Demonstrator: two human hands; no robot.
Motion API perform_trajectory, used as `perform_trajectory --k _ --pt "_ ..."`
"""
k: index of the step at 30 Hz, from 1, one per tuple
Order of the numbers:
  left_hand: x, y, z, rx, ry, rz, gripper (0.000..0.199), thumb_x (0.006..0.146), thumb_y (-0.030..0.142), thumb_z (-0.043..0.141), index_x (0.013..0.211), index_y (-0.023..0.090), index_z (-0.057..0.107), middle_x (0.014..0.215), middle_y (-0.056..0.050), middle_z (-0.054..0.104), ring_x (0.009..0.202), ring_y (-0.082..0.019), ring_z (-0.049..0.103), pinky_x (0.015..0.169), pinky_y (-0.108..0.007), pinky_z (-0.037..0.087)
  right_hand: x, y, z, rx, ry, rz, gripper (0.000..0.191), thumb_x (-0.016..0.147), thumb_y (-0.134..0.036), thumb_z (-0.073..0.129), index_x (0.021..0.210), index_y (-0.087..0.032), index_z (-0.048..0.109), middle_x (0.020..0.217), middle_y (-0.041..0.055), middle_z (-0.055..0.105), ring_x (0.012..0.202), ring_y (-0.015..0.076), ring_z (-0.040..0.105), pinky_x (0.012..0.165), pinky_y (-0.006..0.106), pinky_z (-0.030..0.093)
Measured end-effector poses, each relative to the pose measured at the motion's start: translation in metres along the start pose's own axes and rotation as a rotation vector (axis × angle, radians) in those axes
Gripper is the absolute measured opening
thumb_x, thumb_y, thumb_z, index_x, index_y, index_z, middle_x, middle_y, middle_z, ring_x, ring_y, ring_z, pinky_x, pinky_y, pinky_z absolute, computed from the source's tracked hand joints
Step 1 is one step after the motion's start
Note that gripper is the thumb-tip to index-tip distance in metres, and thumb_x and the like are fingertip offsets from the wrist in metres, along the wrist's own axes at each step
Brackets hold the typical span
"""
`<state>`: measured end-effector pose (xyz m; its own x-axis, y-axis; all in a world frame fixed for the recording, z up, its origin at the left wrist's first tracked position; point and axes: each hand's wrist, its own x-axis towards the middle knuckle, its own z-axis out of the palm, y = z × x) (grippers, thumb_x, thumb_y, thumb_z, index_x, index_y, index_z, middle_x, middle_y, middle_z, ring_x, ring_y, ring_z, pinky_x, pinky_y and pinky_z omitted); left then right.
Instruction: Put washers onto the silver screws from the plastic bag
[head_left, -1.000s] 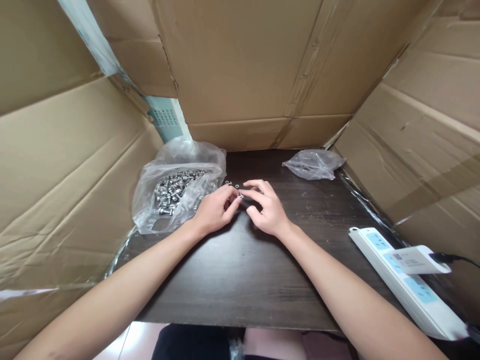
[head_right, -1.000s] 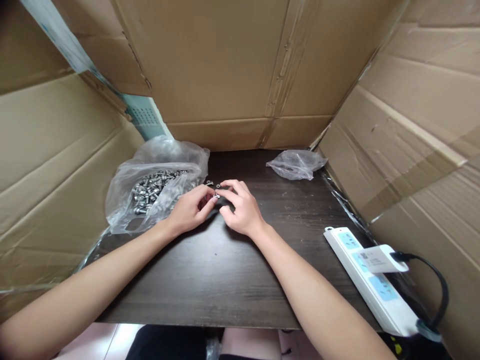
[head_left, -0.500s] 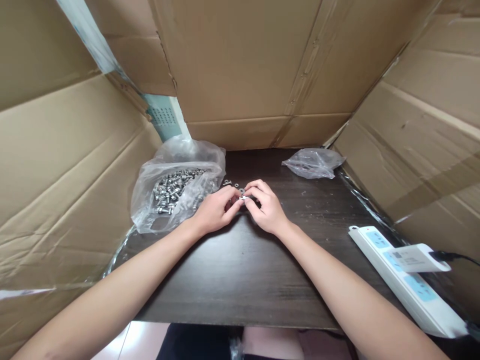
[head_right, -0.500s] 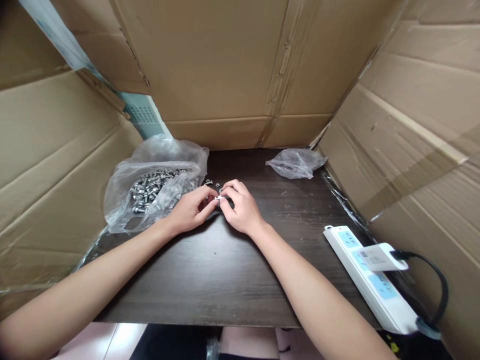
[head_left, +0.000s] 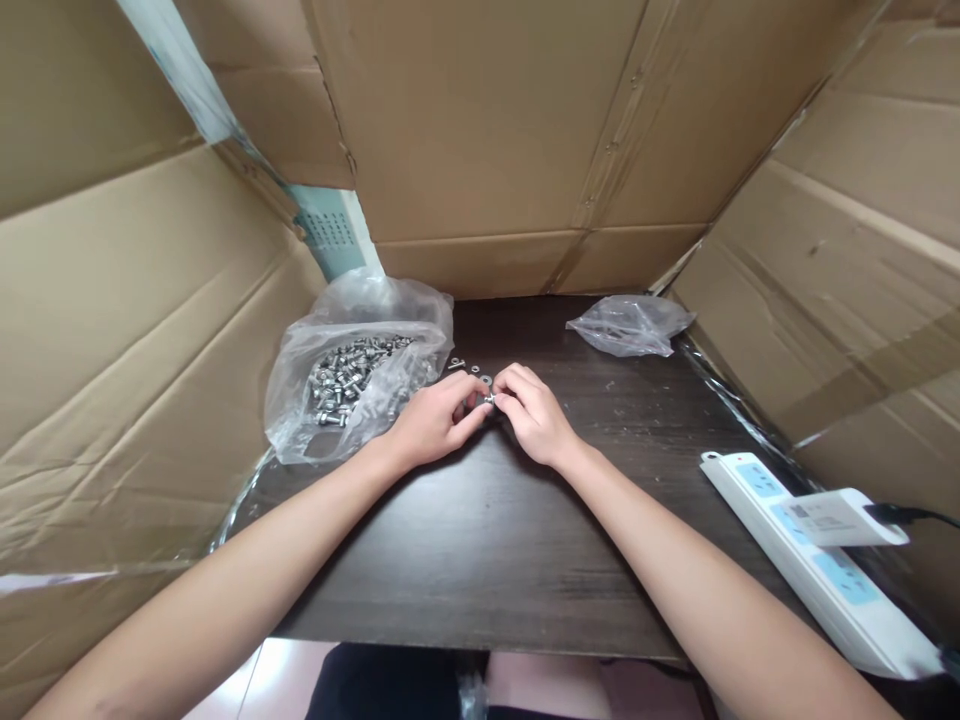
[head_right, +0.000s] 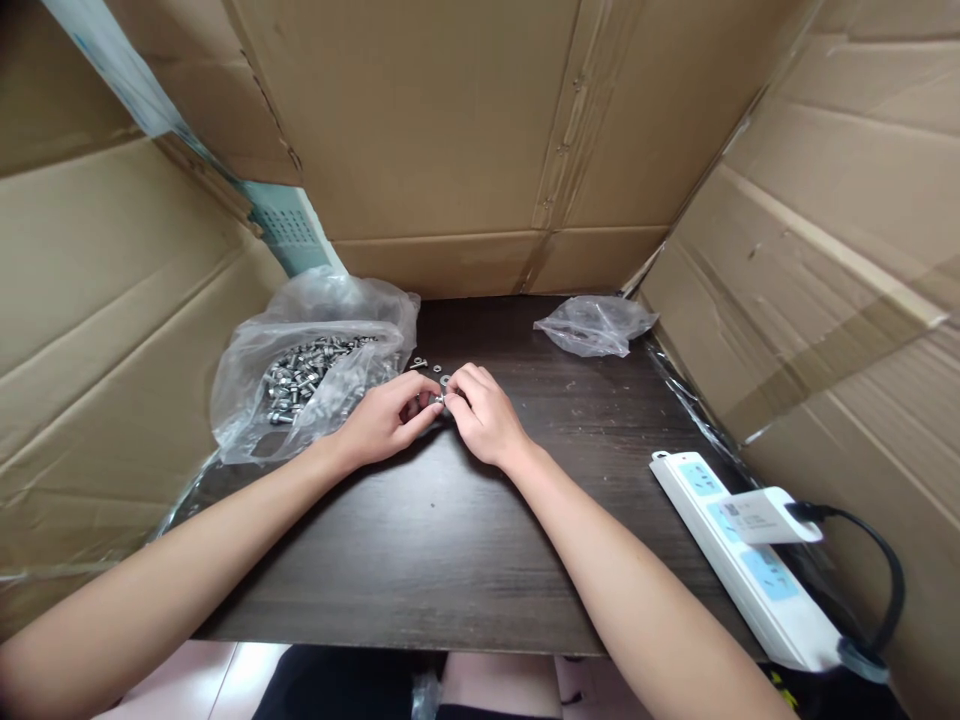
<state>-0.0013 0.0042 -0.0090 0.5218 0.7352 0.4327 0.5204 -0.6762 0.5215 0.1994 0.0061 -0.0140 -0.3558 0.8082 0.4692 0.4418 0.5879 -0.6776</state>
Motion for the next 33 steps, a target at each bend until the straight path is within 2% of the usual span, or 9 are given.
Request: perform_trajectory --k 6,15,26,33 --pt "0.0005 0.0010 -0.0015 -0.009 0.001 -0.015 0.012 0.094 0.025 0.058 0.102 0.019 0.064 0.084 0.001 0.057 0.064 -0.011 0.051 0.065 -0.026 0.043 -0.0005 -0.0005 0.0017 -0.049 -0.032 -0.010 0.017 0.095 -0.022 0.048 0.078 -0.023 0.047 0.083 0.0038 0.057 0.082 0.0218 0.052 0.077 0.037 0.042" --pt "-0.0003 -0.0001 -0.0008 0.001 0.035 -0.045 0.008 0.086 0.023 0.063 0.094 0.020 0.065 0.078 0.003 0.055 0.062 -0.010 0.050 0.062 -0.024 0.041 -0.0010 0.0000 0.0008 -0.077 -0.090 -0.013 0.016 0.094 -0.022 0.050 0.077 -0.023 0.050 0.081 0.0038 0.063 0.081 0.0222 0.053 0.077 0.037 0.042" --pt "0.0001 0.0010 0.0003 -0.010 0.062 -0.047 0.008 0.083 0.021 0.064 0.090 0.019 0.065 0.076 0.003 0.055 0.061 -0.010 0.049 0.061 -0.023 0.040 0.0007 -0.0024 0.0004 -0.116 -0.150 0.009 0.028 0.102 -0.026 0.040 0.075 -0.023 0.047 0.079 0.0045 0.061 0.082 0.0230 0.052 0.077 0.038 0.039" --pt "-0.0008 -0.0009 0.0007 -0.004 0.061 -0.024 0.006 0.083 0.023 0.065 0.081 0.019 0.061 0.070 0.004 0.052 0.061 -0.010 0.048 0.060 -0.024 0.037 -0.0002 -0.0034 -0.0008 -0.069 -0.151 0.007 0.016 0.096 -0.021 0.048 0.081 -0.023 0.051 0.085 0.0042 0.062 0.087 0.0232 0.053 0.080 0.038 0.042"
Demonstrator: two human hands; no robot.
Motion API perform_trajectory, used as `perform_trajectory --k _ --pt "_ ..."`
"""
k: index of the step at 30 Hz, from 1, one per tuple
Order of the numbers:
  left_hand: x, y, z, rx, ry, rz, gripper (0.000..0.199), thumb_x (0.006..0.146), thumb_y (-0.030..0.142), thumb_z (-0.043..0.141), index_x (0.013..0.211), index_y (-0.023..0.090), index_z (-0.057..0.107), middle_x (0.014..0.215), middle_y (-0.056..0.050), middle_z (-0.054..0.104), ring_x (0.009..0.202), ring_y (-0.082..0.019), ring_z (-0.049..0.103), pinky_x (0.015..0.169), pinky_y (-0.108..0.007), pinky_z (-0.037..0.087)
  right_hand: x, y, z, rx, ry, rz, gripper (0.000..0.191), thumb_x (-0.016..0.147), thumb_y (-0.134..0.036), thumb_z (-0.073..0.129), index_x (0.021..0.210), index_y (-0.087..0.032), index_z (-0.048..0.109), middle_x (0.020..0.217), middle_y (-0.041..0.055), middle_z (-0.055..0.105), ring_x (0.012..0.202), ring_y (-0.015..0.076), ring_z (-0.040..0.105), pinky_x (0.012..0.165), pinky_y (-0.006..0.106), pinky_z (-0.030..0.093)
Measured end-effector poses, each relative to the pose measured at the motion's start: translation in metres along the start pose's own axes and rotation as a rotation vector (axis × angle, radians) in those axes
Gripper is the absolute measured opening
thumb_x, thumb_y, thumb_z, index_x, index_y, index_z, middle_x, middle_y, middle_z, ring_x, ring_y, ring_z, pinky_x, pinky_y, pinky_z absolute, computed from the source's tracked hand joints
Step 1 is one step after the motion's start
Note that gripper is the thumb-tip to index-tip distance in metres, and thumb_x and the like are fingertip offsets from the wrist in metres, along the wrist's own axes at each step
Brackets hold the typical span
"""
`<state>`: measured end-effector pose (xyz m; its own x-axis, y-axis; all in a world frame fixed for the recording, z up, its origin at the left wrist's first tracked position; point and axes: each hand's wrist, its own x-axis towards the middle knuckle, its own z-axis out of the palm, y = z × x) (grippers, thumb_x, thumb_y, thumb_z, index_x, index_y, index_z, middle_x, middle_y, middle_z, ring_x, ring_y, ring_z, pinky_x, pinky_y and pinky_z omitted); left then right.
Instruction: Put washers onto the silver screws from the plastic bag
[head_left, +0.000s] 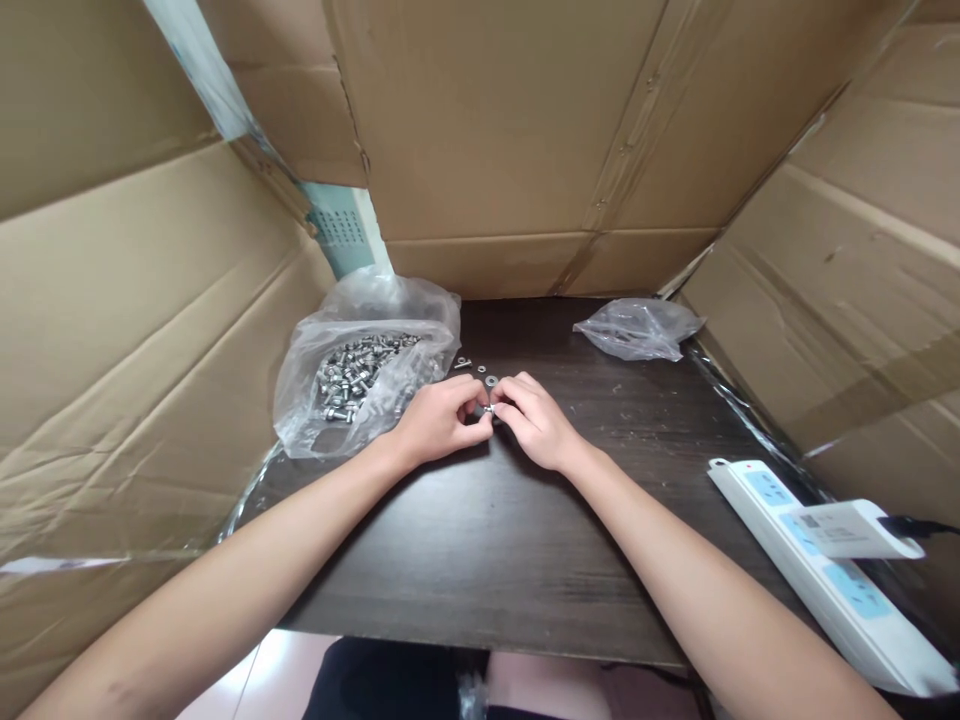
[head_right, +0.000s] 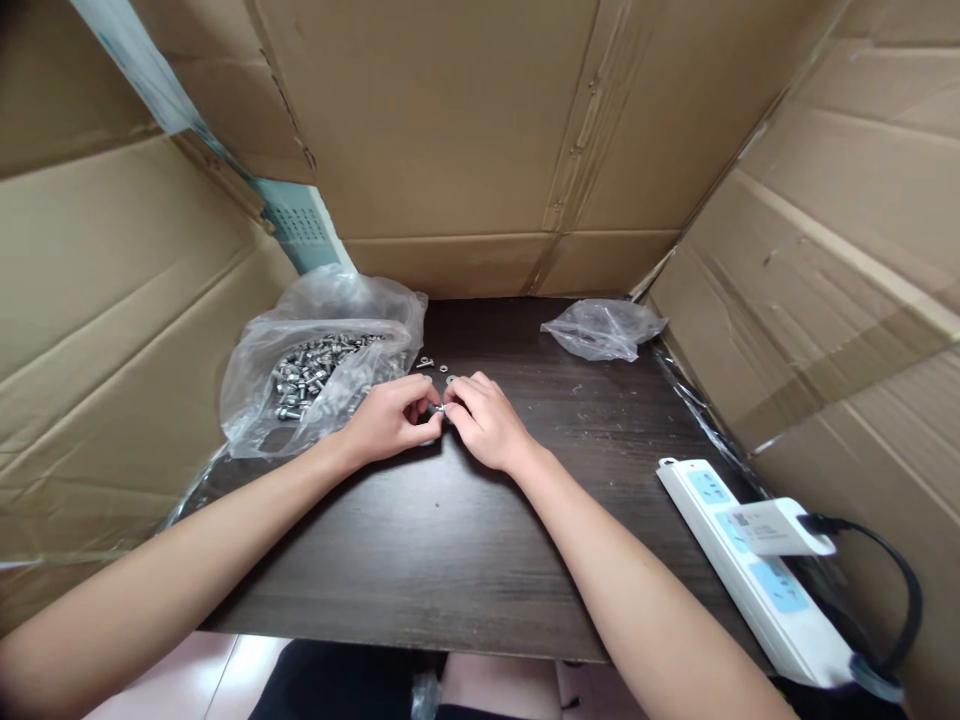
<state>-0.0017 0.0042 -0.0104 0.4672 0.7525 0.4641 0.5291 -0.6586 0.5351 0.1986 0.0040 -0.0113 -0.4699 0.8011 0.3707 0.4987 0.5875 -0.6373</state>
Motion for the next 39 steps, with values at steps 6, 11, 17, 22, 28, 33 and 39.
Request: perform_trajectory --k 6,11,17,22,28,33,39 --pt "-0.001 -0.001 0.000 0.015 0.005 0.037 0.008 0.085 0.024 0.064 0.083 0.018 0.060 0.069 0.005 0.049 0.061 -0.010 0.046 0.060 -0.023 0.036 0.000 -0.001 -0.001 0.000 -0.035 0.007 0.023 0.103 -0.025 0.041 0.082 -0.022 0.052 0.084 0.0048 0.062 0.086 0.0227 0.051 0.081 0.038 0.040" --pt "0.000 0.000 -0.001 0.011 -0.003 0.039 0.008 0.087 0.025 0.063 0.086 0.018 0.061 0.070 0.004 0.050 0.061 -0.010 0.047 0.060 -0.023 0.037 0.001 0.001 0.001 -0.027 -0.032 -0.010 0.028 0.105 -0.028 0.037 0.079 -0.022 0.046 0.077 0.0040 0.056 0.080 0.0221 0.048 0.077 0.037 0.037" --pt "0.001 0.000 -0.001 0.010 -0.005 0.035 0.007 0.086 0.025 0.062 0.084 0.018 0.060 0.070 0.004 0.050 0.060 -0.010 0.046 0.060 -0.023 0.037 0.002 0.004 0.004 -0.046 -0.002 -0.020 0.030 0.104 -0.027 0.039 0.075 -0.023 0.042 0.072 0.0025 0.051 0.074 0.0207 0.046 0.073 0.036 0.035" --pt "0.000 0.000 0.000 0.001 -0.010 0.022 0.008 0.086 0.026 0.063 0.086 0.018 0.061 0.071 0.004 0.051 0.061 -0.010 0.047 0.060 -0.023 0.037 0.002 0.005 0.004 -0.038 0.032 -0.063 0.029 0.104 -0.027 0.040 0.076 -0.022 0.045 0.078 0.0038 0.052 0.076 0.0204 0.048 0.076 0.036 0.038" --pt "-0.001 0.000 0.000 0.012 -0.018 0.024 0.009 0.087 0.026 0.063 0.086 0.018 0.061 0.071 0.004 0.051 0.061 -0.010 0.047 0.060 -0.023 0.037 0.002 0.009 0.006 -0.043 0.018 -0.068 0.032 0.106 -0.028 0.038 0.076 -0.022 0.046 0.077 0.0043 0.053 0.077 0.0205 0.049 0.076 0.037 0.038" --pt "-0.001 0.000 0.001 -0.001 -0.008 0.030 0.009 0.088 0.028 0.062 0.087 0.018 0.061 0.071 0.004 0.052 0.061 -0.010 0.047 0.060 -0.023 0.038 0.002 0.010 0.007 -0.049 0.017 -0.042 0.033 0.107 -0.029 0.037 0.075 -0.022 0.045 0.076 0.0037 0.053 0.076 0.0203 0.050 0.076 0.036 0.038" --pt "0.000 0.000 0.000 0.001 0.013 0.007 0.008 0.087 0.026 0.062 0.086 0.018 0.062 0.071 0.004 0.051 0.061 -0.010 0.047 0.060 -0.023 0.037 0.001 0.006 0.006 -0.055 0.027 -0.052 0.030 0.107 -0.027 0.035 0.080 -0.022 0.047 0.081 0.0048 0.056 0.079 0.0210 0.051 0.077 0.036 0.039"
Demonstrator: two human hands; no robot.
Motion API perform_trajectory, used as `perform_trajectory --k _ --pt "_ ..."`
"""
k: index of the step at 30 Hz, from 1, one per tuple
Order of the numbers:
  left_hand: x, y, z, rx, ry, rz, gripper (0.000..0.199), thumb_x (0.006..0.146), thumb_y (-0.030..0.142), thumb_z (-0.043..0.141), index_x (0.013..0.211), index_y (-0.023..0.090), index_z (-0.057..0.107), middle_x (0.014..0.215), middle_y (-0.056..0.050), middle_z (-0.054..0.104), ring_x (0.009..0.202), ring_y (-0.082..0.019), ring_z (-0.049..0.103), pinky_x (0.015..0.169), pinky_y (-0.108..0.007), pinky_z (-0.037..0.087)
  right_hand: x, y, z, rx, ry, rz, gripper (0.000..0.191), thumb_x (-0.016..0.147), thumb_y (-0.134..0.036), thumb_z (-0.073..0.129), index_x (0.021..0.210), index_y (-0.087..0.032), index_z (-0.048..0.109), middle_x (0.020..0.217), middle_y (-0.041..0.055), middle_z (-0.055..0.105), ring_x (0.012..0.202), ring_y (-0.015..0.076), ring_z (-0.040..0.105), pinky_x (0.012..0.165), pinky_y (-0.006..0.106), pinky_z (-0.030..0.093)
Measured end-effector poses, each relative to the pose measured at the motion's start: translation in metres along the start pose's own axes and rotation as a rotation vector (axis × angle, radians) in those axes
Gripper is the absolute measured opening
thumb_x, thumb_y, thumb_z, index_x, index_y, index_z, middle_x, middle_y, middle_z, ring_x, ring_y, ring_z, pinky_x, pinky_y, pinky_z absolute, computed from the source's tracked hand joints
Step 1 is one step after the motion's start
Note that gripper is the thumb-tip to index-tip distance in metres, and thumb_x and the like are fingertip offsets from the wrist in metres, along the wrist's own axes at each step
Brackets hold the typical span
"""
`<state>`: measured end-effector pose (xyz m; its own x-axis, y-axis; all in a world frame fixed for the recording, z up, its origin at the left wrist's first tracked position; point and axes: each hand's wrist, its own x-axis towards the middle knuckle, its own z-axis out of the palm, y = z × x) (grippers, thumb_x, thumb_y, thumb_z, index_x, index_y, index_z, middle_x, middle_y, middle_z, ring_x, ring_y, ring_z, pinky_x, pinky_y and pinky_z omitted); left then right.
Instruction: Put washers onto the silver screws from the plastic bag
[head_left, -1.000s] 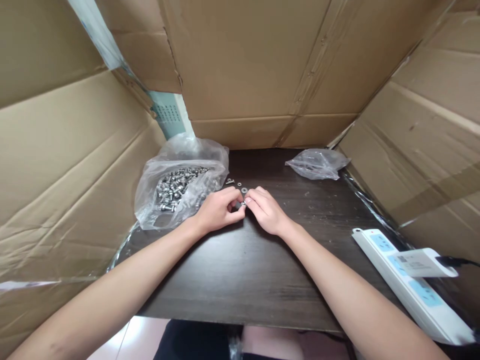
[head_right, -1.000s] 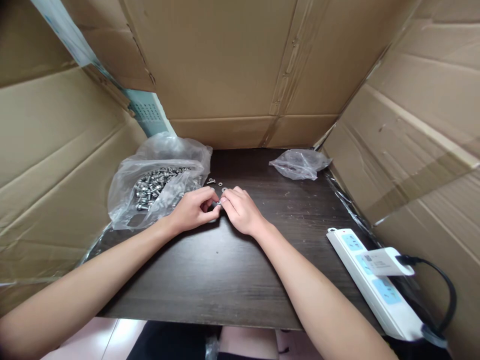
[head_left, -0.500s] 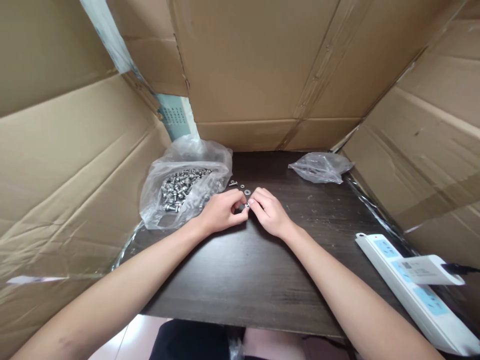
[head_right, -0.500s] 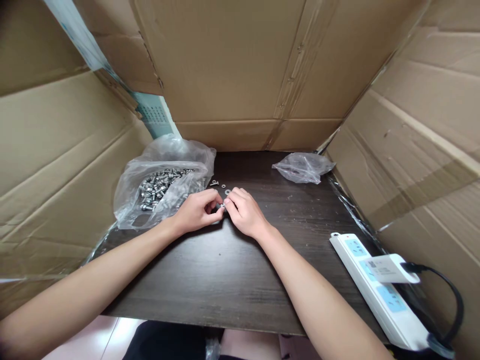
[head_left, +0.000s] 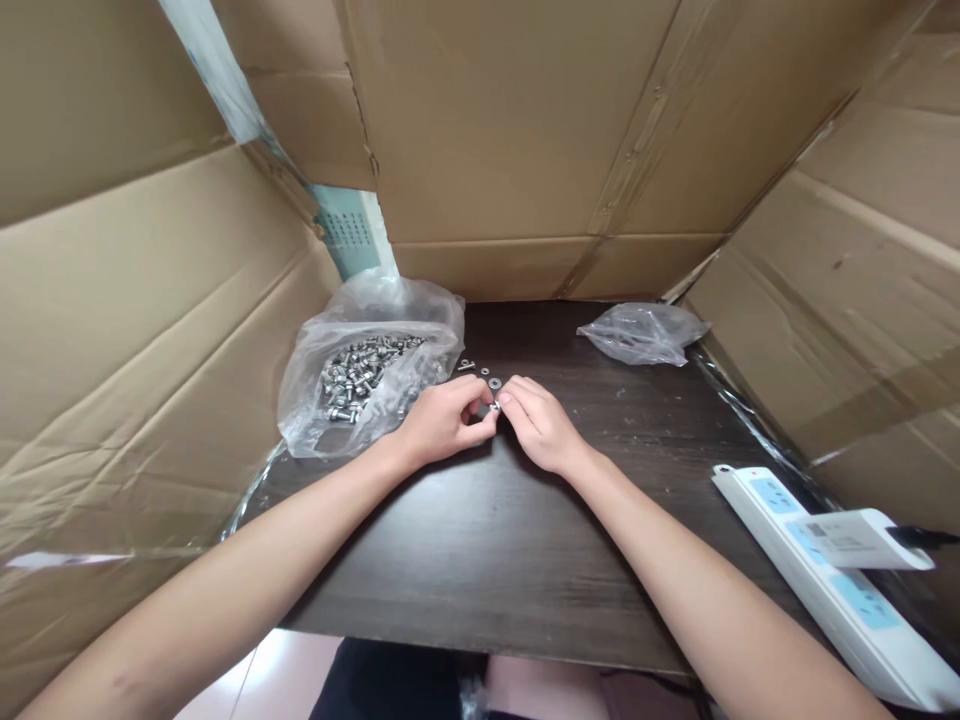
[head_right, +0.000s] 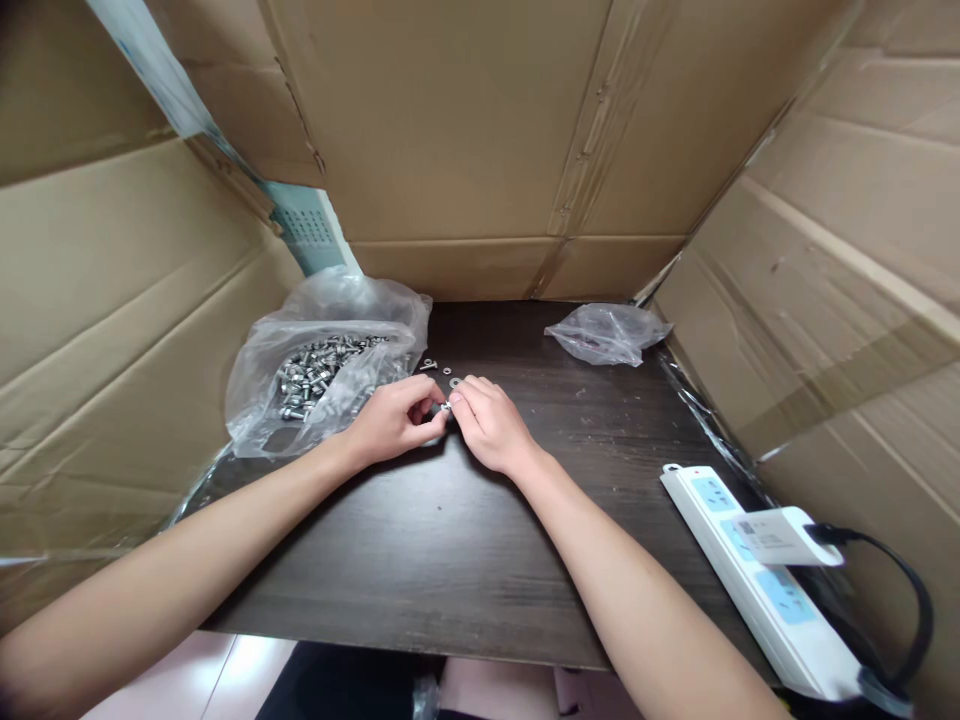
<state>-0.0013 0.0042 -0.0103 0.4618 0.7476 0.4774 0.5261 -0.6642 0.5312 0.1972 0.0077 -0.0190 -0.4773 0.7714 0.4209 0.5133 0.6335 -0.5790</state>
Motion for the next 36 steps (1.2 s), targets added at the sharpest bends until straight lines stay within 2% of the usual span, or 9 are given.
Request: perform_trajectory --k 6,13,17,22,29,36 --pt "-0.0001 0.0015 -0.0001 -0.006 -0.020 0.022 0.009 0.089 0.027 0.060 0.087 0.018 0.061 0.073 0.003 0.052 0.062 -0.010 0.048 0.061 -0.023 0.039 0.0004 0.0022 0.0028 -0.042 0.033 -0.040 0.032 0.107 -0.028 0.034 0.077 -0.023 0.043 0.076 0.0047 0.053 0.074 0.0211 0.049 0.074 0.037 0.039" --pt "0.0005 0.0030 -0.0005 -0.015 -0.035 0.043 0.010 0.091 0.028 0.059 0.089 0.019 0.061 0.075 0.002 0.054 0.061 -0.010 0.048 0.060 -0.023 0.039 -0.0005 0.0000 0.0015 0.066 0.034 0.024 0.038 0.108 -0.033 0.035 0.074 -0.022 0.046 0.074 0.0041 0.056 0.072 0.0195 0.053 0.072 0.035 0.040" --pt "-0.0003 0.0019 -0.0003 -0.024 -0.028 0.029 0.012 0.092 0.030 0.061 0.092 0.018 0.063 0.076 0.002 0.054 0.062 -0.010 0.049 0.061 -0.023 0.040 -0.0014 -0.0030 0.0005 0.059 0.097 0.056 0.042 0.110 -0.040 0.033 0.072 -0.023 0.042 0.074 0.0039 0.052 0.069 0.0187 0.050 0.067 0.035 0.038" --pt "-0.0004 0.0014 0.0006 -0.008 -0.044 0.045 0.014 0.094 0.031 0.060 0.092 0.018 0.063 0.076 0.002 0.054 0.062 -0.011 0.049 0.060 -0.023 0.040 -0.0005 -0.0036 0.0008 0.034 0.093 0.035 0.044 0.109 -0.042 0.033 0.072 -0.023 0.045 0.073 0.0040 0.052 0.068 0.0182 0.050 0.067 0.034 0.039" --pt "-0.0004 0.0030 0.0016 0.012 -0.054 0.106 0.015 0.096 0.031 0.060 0.091 0.018 0.063 0.075 0.002 0.055 0.063 -0.011 0.050 0.061 -0.024 0.039 0.0000 -0.0033 0.0004 0.128 0.077 0.148 0.049 0.108 -0.042 0.037 0.066 -0.021 0.051 0.067 0.0033 0.056 0.064 0.0175 0.055 0.066 0.033 0.039" --pt "-0.0008 0.0011 0.0016 -0.002 -0.038 0.033 0.015 0.094 0.033 0.062 0.094 0.018 0.064 0.077 0.002 0.057 0.062 -0.010 0.051 0.061 -0.023 0.041 -0.0004 -0.0050 -0.0030 0.119 0.128 0.102 0.035 0.103 -0.030 0.041 0.070 -0.022 0.045 0.072 0.0027 0.052 0.069 0.0183 0.051 0.068 0.034 0.039"
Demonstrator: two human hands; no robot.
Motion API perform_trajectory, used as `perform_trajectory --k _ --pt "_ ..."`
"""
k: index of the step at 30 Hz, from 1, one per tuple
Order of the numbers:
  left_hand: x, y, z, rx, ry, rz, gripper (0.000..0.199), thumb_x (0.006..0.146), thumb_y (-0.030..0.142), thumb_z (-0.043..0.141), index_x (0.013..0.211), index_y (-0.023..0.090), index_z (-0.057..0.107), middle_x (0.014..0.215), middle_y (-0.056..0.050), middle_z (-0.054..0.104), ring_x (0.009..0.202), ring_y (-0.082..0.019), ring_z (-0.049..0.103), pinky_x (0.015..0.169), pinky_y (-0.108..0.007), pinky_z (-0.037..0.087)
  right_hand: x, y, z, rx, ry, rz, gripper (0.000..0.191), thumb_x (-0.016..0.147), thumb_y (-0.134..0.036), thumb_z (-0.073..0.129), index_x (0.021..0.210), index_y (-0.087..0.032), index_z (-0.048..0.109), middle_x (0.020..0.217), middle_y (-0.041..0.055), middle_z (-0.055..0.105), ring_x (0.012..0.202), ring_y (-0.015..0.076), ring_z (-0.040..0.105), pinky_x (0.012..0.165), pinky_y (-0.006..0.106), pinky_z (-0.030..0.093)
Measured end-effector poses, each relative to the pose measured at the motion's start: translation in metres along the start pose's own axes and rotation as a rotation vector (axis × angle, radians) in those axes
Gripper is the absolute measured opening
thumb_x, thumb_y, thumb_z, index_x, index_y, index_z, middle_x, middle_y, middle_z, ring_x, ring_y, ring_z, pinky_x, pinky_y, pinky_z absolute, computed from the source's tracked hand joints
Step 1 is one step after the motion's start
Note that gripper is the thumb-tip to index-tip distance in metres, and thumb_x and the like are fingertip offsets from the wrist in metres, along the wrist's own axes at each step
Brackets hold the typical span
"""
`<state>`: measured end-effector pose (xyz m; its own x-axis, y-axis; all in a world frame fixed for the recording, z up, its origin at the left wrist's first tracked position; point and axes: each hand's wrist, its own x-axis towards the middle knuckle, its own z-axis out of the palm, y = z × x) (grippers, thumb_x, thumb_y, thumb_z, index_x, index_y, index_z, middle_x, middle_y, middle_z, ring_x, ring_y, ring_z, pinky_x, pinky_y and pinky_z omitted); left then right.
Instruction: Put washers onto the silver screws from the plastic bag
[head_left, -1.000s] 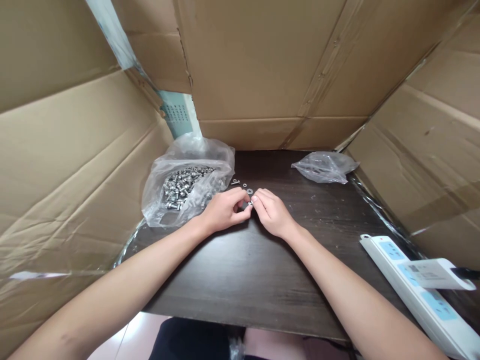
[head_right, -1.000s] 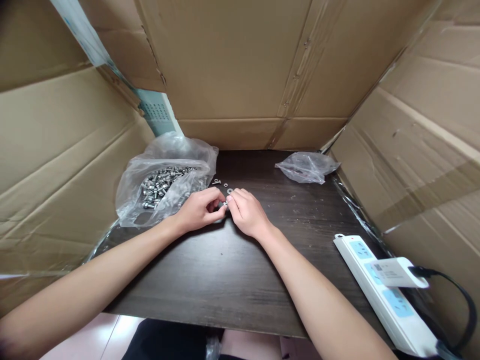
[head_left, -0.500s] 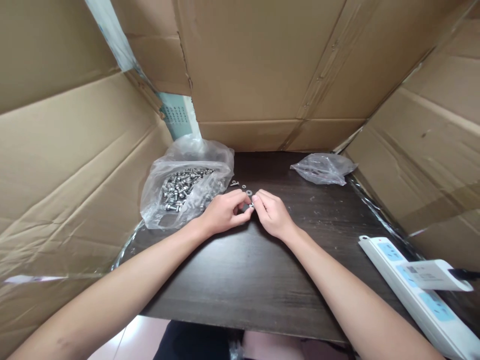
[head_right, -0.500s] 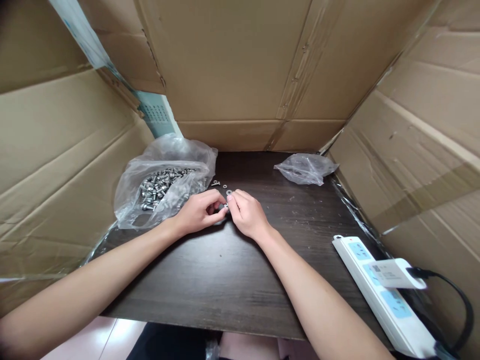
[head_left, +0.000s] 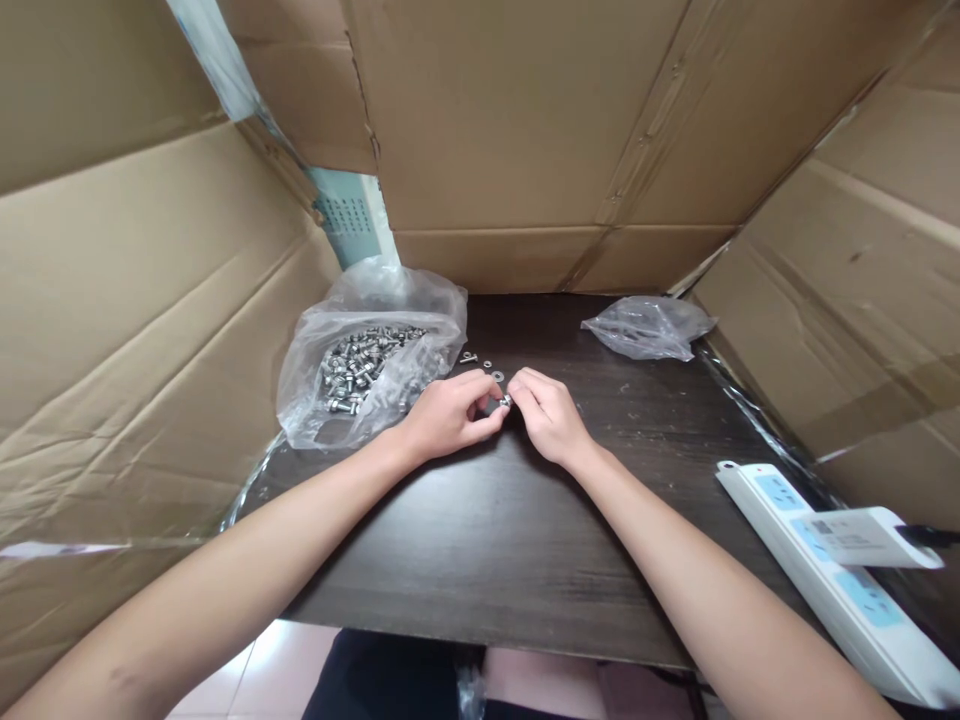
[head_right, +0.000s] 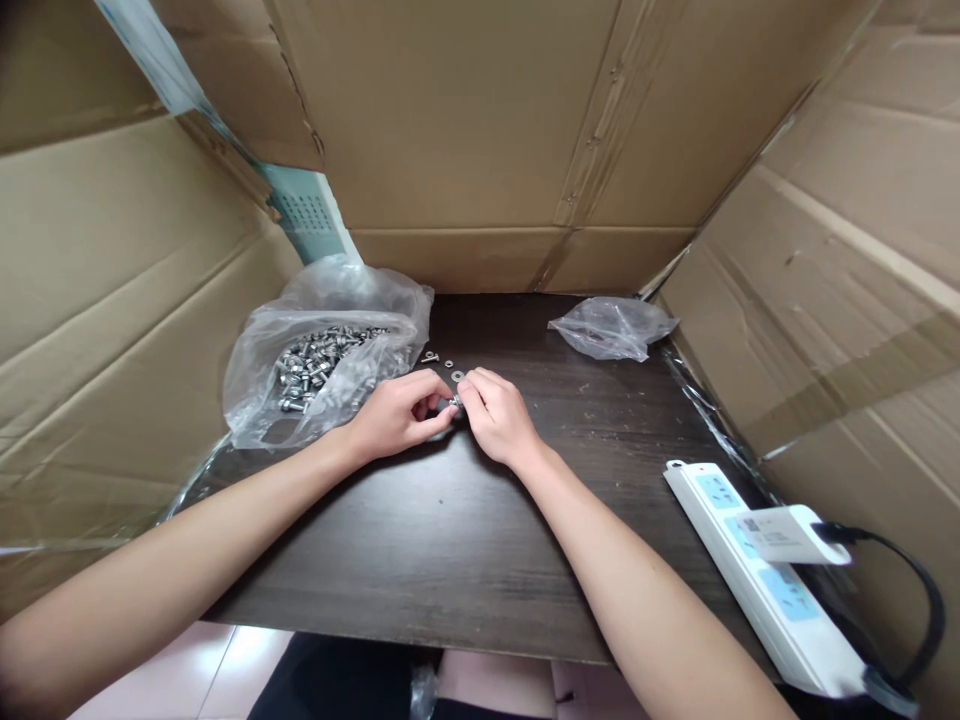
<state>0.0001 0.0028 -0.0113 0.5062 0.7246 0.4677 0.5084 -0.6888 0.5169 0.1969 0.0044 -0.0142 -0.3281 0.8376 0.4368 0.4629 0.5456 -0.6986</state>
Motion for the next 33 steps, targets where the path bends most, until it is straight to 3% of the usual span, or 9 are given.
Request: perform_trajectory --k 6,17,23,33 --pt "0.0002 0.0006 -0.0008 0.000 -0.007 -0.019 0.013 0.093 0.031 0.061 0.093 0.018 0.064 0.077 0.002 0.057 0.061 -0.010 0.050 0.061 -0.023 0.040 0.0003 0.0010 -0.0017 0.029 -0.045 -0.018 0.019 0.094 -0.021 0.045 0.075 -0.022 0.048 0.078 0.0035 0.057 0.075 0.0200 0.053 0.072 0.034 0.040" --pt "0.0002 -0.0001 -0.0008 0.029 0.000 0.000 0.012 0.093 0.029 0.060 0.093 0.018 0.063 0.076 0.002 0.056 0.060 -0.010 0.050 0.060 -0.023 0.040 0.0013 0.0007 -0.0028 0.013 -0.101 -0.005 0.025 0.098 -0.025 0.043 0.074 -0.022 0.048 0.079 0.0046 0.058 0.080 0.0217 0.054 0.076 0.036 0.040" --pt "0.0006 0.0009 -0.0017 0.044 0.005 0.004 0.010 0.091 0.029 0.060 0.089 0.018 0.061 0.076 0.002 0.056 0.061 -0.010 0.050 0.060 -0.023 0.040 -0.0001 0.0000 -0.0032 0.016 -0.067 -0.010 0.013 0.093 -0.021 0.045 0.081 -0.023 0.049 0.085 0.0048 0.059 0.085 0.0228 0.053 0.079 0.037 0.041" --pt "0.0007 0.0010 -0.0009 0.045 0.010 0.000 0.011 0.092 0.029 0.059 0.090 0.018 0.061 0.075 0.002 0.056 0.060 -0.010 0.050 0.060 -0.024 0.040 0.0009 0.0008 -0.0033 -0.005 -0.125 -0.027 0.022 0.099 -0.025 0.042 0.079 -0.023 0.049 0.083 0.0051 0.059 0.084 0.0230 0.053 0.079 0.037 0.040"
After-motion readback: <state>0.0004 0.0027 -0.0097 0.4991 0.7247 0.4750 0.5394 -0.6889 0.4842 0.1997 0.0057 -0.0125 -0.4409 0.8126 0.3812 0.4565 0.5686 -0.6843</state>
